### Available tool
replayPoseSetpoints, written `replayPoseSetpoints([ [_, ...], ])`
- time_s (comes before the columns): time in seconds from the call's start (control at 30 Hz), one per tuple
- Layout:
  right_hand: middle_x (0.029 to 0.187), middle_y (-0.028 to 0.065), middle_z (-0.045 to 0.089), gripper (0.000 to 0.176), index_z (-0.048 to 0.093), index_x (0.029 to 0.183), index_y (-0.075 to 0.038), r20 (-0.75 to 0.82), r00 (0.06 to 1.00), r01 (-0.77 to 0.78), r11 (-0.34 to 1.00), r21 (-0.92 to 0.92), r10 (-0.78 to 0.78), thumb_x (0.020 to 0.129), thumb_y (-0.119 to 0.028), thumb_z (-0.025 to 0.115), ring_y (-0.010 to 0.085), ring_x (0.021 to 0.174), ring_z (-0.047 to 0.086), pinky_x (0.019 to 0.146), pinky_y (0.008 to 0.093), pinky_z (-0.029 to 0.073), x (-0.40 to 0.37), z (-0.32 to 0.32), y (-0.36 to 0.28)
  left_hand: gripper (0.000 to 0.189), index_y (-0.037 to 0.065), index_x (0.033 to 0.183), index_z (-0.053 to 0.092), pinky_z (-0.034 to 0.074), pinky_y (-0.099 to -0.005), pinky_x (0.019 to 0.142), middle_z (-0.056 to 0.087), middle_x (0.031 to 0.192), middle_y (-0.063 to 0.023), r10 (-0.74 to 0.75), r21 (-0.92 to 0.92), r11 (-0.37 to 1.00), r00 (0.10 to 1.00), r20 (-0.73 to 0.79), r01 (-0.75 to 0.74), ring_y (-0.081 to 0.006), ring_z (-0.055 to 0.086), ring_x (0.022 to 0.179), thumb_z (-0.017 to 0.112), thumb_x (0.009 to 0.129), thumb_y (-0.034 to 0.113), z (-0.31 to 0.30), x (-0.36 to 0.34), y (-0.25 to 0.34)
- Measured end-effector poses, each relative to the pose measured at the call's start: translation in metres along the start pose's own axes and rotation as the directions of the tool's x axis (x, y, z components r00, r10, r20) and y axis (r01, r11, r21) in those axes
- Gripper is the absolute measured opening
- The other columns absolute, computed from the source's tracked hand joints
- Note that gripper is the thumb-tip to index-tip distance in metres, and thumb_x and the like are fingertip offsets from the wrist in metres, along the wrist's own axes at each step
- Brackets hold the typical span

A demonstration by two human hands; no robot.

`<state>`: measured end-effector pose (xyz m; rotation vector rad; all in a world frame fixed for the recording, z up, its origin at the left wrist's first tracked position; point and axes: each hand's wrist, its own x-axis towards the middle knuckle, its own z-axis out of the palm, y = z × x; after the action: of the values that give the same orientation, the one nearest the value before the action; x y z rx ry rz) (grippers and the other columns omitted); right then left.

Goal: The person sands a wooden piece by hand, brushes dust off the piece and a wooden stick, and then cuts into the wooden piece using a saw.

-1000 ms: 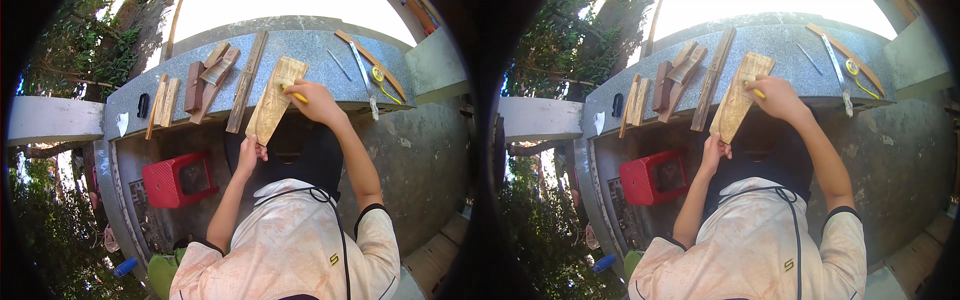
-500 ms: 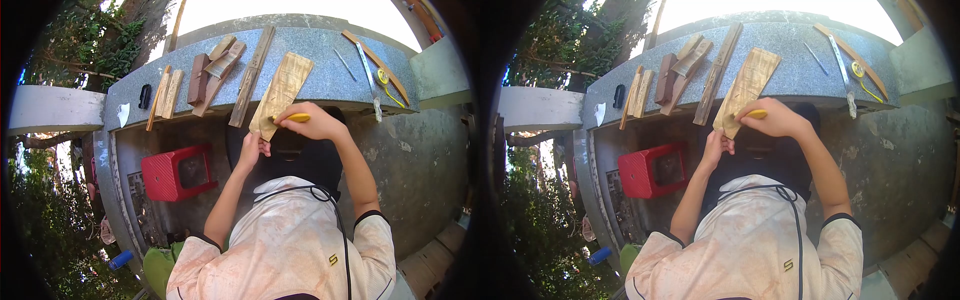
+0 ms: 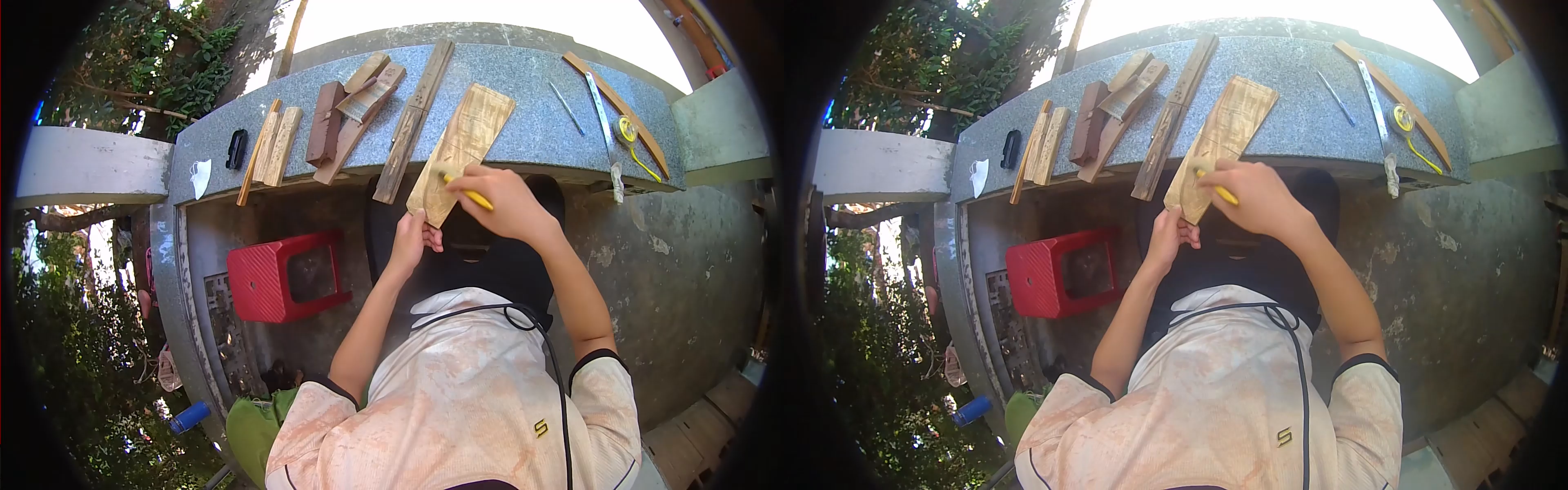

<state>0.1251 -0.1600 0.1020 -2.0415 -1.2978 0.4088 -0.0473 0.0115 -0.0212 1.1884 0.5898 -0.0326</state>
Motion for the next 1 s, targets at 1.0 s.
replayPoseSetpoints([
  [1.0,0.117,0.0133,0.079,0.025,0.083,0.115,-0.016,0.137,0.986,0.097,0.995,-0.017,-0.094,0.1,-0.028,0.066,0.034,0.113,0.074,0.1,0.0485,0.058,0.086,-0.047,0.075,0.041,0.002,0.115,0.057,0.058,-0.0324,0.061,0.065,0.073,-0.0091,-0.018,0.031,0.999,1.0,-0.002,0.018,-0.0187,0.067,0.061,0.035,0.119,0.036,-0.001,0.0,0.006],
])
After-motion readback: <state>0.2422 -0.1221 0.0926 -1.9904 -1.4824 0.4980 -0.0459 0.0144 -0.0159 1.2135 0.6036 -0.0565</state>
